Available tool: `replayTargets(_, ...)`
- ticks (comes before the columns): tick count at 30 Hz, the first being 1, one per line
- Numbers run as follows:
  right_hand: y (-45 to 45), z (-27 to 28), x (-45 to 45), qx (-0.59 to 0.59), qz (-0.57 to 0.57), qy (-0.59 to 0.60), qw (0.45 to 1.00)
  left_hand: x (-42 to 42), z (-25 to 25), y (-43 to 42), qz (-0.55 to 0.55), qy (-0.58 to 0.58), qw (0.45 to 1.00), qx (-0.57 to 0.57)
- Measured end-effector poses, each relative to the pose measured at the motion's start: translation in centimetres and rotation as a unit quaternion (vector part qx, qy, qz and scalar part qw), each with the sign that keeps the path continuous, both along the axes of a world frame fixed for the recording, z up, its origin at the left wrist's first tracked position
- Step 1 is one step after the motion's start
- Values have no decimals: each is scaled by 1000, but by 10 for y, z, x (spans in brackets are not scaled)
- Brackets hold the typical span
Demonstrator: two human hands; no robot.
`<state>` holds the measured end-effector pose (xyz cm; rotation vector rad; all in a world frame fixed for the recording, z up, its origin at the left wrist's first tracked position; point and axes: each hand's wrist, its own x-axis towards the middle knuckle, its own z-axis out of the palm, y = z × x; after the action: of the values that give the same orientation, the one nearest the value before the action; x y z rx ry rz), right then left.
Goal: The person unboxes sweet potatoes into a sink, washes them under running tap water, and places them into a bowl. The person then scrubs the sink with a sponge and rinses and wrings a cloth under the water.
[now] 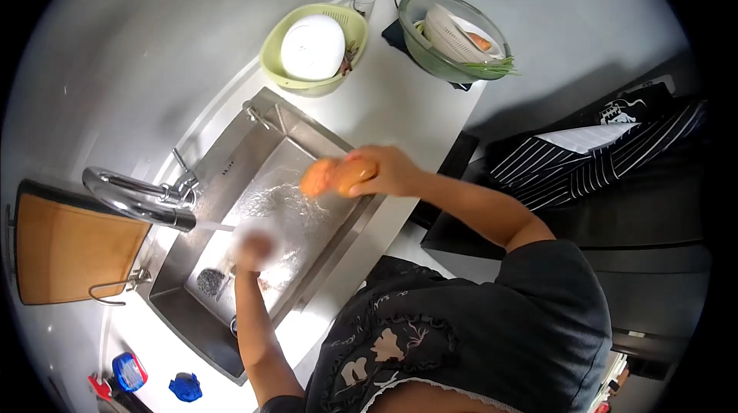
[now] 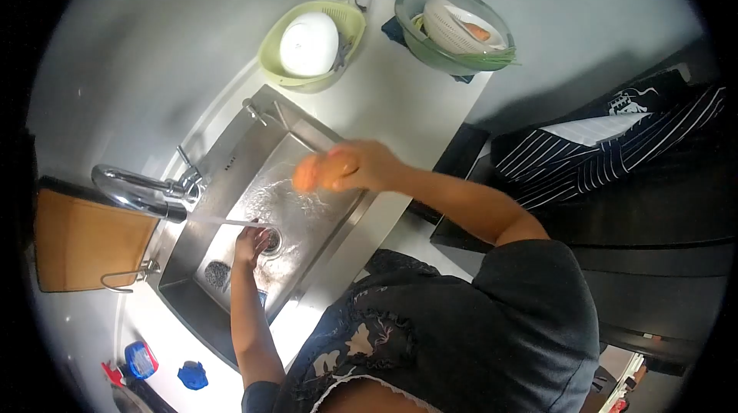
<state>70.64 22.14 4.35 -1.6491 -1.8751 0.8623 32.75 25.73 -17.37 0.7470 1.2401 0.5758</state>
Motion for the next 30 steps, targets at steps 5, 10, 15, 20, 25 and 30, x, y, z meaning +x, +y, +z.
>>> replayTargets(5,8,102,89,114,-182,61,975,-1,0,-17,59,-26,997,-30)
replayTargets(10,48,137,215,304,-299,-13,905,-7,-2,-44,28,-52,997,41)
replayTargets(15,116,90,382,295,-372,-263,840,-10,3,-67,61,92,992,66)
replayTargets(20,146,35,418,155,-400,-284,857,-18,41,-89,6,243,968,59)
replayTargets(25,187,2,440,74,-324,-15,943,-23,147,-70,24,271,946,174)
replayTargets(30,210,33,418,5,-242,-208,948,-5,255,-14,-8,228,906,355)
